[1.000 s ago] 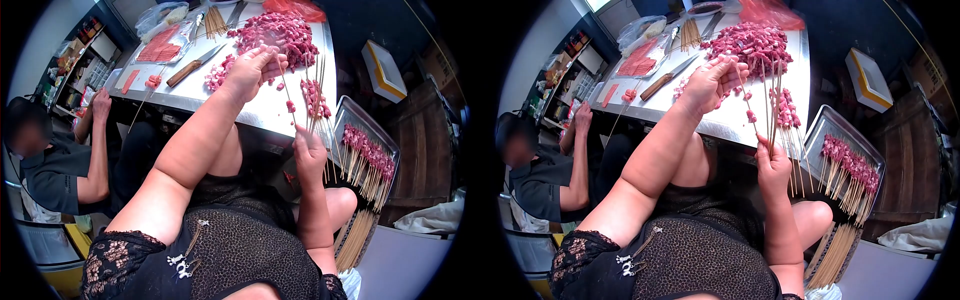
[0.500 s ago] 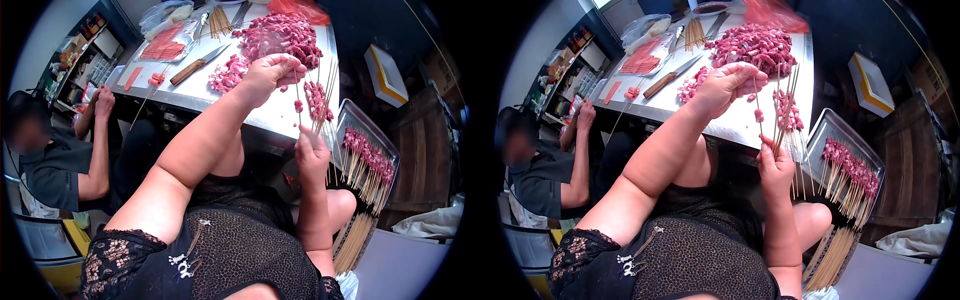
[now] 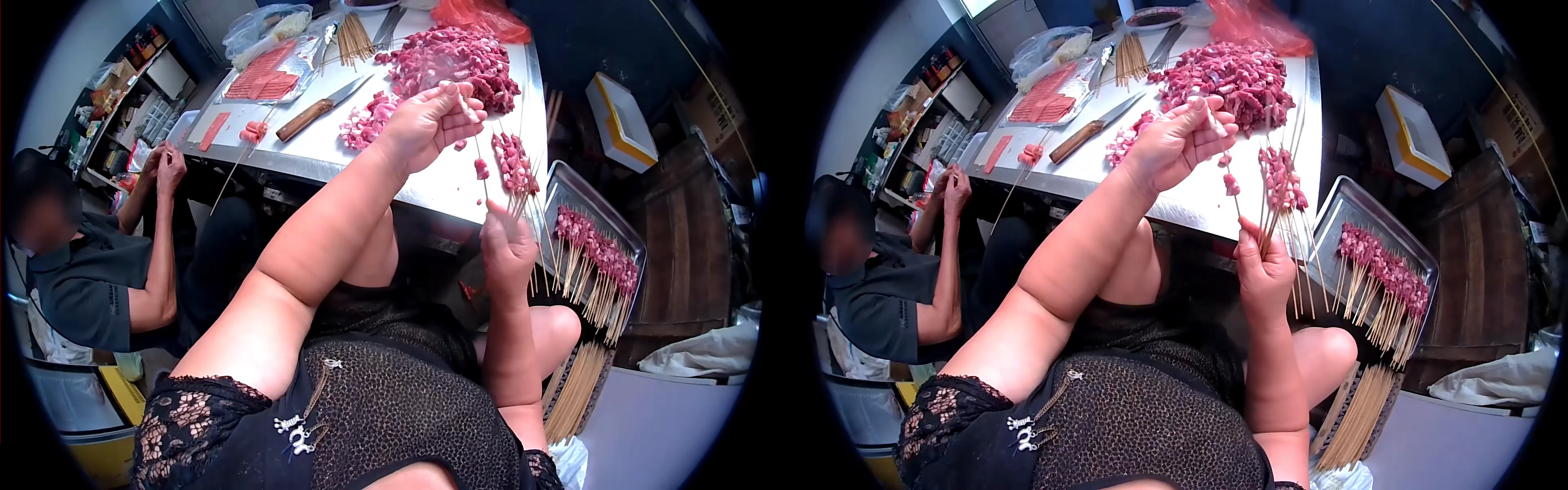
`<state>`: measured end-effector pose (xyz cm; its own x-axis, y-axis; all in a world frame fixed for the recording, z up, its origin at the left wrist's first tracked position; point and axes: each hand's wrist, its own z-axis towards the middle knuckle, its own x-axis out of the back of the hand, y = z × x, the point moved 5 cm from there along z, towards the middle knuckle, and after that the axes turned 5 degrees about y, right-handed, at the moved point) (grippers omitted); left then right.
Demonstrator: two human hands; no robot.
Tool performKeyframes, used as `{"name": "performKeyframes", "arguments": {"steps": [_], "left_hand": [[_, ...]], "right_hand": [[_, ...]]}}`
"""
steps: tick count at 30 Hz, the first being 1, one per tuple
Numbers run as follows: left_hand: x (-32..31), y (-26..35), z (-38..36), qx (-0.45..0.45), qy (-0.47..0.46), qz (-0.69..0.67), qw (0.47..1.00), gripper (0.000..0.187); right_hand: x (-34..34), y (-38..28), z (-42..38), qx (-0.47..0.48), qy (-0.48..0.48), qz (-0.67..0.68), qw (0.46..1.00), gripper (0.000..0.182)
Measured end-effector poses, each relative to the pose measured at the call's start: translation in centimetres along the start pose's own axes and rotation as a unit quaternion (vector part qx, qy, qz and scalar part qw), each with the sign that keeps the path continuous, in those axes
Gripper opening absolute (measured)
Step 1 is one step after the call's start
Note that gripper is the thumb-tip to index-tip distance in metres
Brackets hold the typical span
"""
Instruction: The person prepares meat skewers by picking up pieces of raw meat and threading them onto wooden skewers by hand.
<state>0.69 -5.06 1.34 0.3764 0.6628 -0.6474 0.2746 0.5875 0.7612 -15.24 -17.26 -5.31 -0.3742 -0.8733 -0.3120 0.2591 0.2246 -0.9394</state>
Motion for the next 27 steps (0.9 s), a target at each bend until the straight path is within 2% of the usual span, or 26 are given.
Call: {"name": "performKeyframes", "arguments": {"steps": [5,10,12,17,21,23,27], "left_hand": [[0.9,0.5,0.0,0.013,0.023,-0.046,0.999,0.032],[0.0,0.6,-0.2,0.043,-0.025,-0.078,0.996,0.035],[0.1,0.7,-0.1,0.005,-0.002,0.002,1.0,0.035],[0.1,0.6,-0.4,0.002,-0.002,0.031,1.0,0.031],[-0.5,0.5,-0.5,0.0,0.006,0.033,0.999,0.029],[-1.0,0.6,-0.8,-0.01,0.01,0.012,1.0,0.029],[-0.9,0.6,-0.9,-0.035,0.03,-0.044,0.998,0.029]], "right_hand": [[0.4,-0.1,-0.5,-0.01,-0.017,-0.092,0.996,0.021],[0.9,-0.1,-0.6,-0.008,-0.004,-0.103,0.995,0.022],[1.1,-0.3,-0.8,-0.004,-0.001,-0.113,0.994,0.022],[1.0,-1.7,-0.9,-0.003,0.003,-0.186,0.983,0.02],[0.8,-1.3,-0.7,-0.001,-0.005,-0.171,0.985,0.02],[0.7,-0.3,-0.6,0.006,0.007,-0.113,0.993,0.02],[-0.2,-0.3,-0.6,0.042,0.02,-0.139,0.989,0.02]]}}
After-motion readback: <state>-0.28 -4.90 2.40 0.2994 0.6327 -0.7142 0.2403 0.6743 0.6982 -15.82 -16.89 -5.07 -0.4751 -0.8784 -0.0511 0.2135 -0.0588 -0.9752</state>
